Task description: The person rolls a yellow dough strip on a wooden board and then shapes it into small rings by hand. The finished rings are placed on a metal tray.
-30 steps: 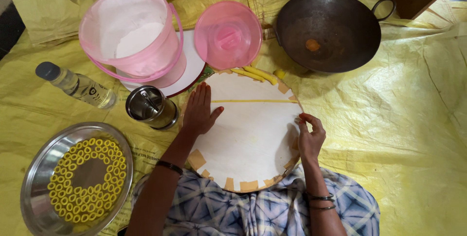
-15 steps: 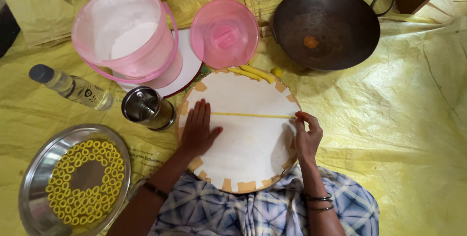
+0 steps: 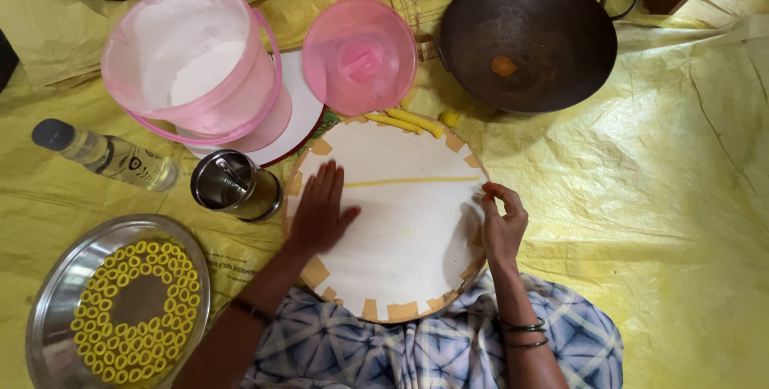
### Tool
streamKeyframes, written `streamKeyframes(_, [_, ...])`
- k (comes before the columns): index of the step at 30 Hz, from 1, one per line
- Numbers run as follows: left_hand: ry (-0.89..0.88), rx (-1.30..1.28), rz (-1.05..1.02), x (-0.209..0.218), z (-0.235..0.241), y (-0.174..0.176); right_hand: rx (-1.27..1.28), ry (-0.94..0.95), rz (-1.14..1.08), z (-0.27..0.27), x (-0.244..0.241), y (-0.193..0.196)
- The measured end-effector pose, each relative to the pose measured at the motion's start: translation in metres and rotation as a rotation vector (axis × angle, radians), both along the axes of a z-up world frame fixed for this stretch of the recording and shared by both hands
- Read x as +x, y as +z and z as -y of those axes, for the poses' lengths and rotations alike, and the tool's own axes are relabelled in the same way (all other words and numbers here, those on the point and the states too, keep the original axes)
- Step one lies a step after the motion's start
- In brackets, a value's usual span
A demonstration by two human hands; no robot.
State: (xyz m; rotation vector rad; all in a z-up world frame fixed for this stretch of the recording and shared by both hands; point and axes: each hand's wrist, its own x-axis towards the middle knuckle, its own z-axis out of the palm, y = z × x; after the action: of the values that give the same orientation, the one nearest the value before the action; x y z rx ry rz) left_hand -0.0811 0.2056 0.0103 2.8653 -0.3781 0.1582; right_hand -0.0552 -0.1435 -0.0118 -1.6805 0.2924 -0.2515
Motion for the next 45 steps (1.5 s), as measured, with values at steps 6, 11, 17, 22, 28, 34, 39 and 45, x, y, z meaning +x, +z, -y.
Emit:
streamKeyframes(6, [-0.005,0.030,-0.143,-0.038,0.019,0.006,-0.033,-0.004,0.031,-0.001,-0.001,0.002])
streamKeyframes(11, [0.084,-0.001,0.024,0.015,0.033,-0.013,-0.071,-0.002,0.056,0.002,0.000,0.001])
streamKeyframes(17, [0.221,-0.008,0.063,0.090,0.027,-0.020,0.009,-0.003,0.004,0.002,0.001,0.004])
streamKeyframes(22, [0.090,-0.010,0.016,0.052,0.027,-0.011,-0.037,-0.006,0.056,0.003,0.000,0.006])
streamKeyframes(28, [-0.055,-0.040,-0.120,-0.029,0.030,0.001,-0.052,-0.002,0.057,0.001,-0.004,0.013])
streamKeyframes(34, [0.084,0.015,0.114,0.031,0.024,-0.012,-0.030,-0.009,0.057,0.002,-0.003,0.013])
streamKeyframes(39, [0.226,0.010,0.116,0.108,0.013,-0.014,-0.021,-0.018,0.048,0.006,0.001,0.006])
streamKeyframes(45, [0.199,0.036,0.109,0.104,0.015,-0.011,-0.024,-0.017,0.029,0.003,0.002,0.005])
